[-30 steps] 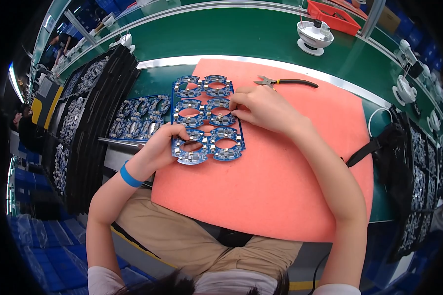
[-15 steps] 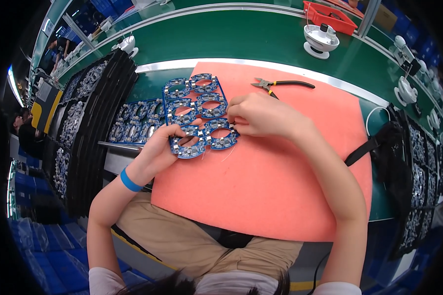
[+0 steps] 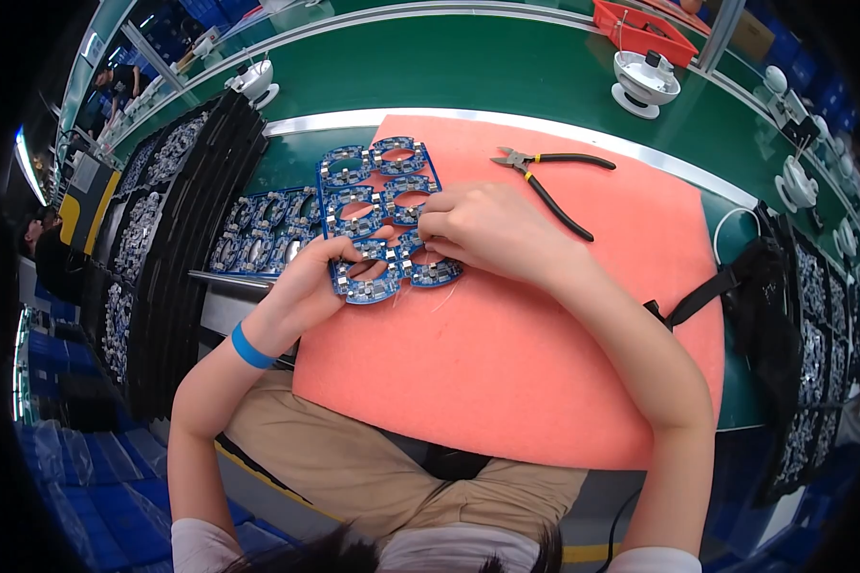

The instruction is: Assembling LED lighting components by cutting wires and fitting parts into a housing on a factory line.

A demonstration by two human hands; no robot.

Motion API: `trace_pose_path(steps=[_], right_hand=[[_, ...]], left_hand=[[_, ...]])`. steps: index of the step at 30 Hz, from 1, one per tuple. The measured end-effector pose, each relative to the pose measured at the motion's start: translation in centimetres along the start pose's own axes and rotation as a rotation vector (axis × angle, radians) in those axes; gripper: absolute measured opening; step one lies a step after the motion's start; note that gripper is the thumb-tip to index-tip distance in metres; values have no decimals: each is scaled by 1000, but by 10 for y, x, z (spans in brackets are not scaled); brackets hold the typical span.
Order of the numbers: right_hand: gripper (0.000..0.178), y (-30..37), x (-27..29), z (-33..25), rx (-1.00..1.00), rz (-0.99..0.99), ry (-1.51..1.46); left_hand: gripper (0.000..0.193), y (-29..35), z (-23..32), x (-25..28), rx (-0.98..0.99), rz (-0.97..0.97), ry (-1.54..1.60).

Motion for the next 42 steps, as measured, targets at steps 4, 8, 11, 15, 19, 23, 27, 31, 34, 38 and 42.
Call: trace_pose_path(steps=[4, 8, 11, 15, 19, 23, 27, 31, 34, 38, 42], right_hand=[[16, -4, -2, -3, -157, -140, -46], [17, -3, -6, -2, -128, -70, -23], [17, -1, -5, -4, -116, -57, -21], [15, -7, 1, -3, -327, -153, -292], [20, -4, -1, -18, 75, 11, -23], [20, -6, -8, -16, 53, -49, -17], [20, -11, 0, -17, -190, -129, -150], [16, -5, 1, -15, -92, -153, -258], [15, -4, -5, -18, 46, -56, -155], [18, -5, -7, -23, 2, -58, -161], [19, -8, -1, -14, -284, -124, -569]], left_hand=[[38, 2, 2, -1, -7, -26, -18], [39, 2, 2, -1, 1, -36, -20], [39, 3, 2, -14, -11, 28, -17], [38, 6, 2, -7, -32, 55, -9], [37, 1, 1, -1, -8, -98, -32], [38, 3, 2, -5, -24, -62, -32], [39, 7, 3, -21, -36, 103, -64], [40, 6, 2, -12, -33, 77, -63], [42, 2, 1, -1, -9, -75, -29], [43, 2, 1, -2, -3, -68, -19], [47, 3, 1, -4, -6, -41, 11]])
Point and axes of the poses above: each hand's wrist, its own y-axis away from the middle knuckle, its own x-axis out of the back of the hand, z = x × y, the point moved 4 cm from there along -y, towards the middle knuckle, and after that the axes turned 9 degrees about -z, right-handed, at the moved point
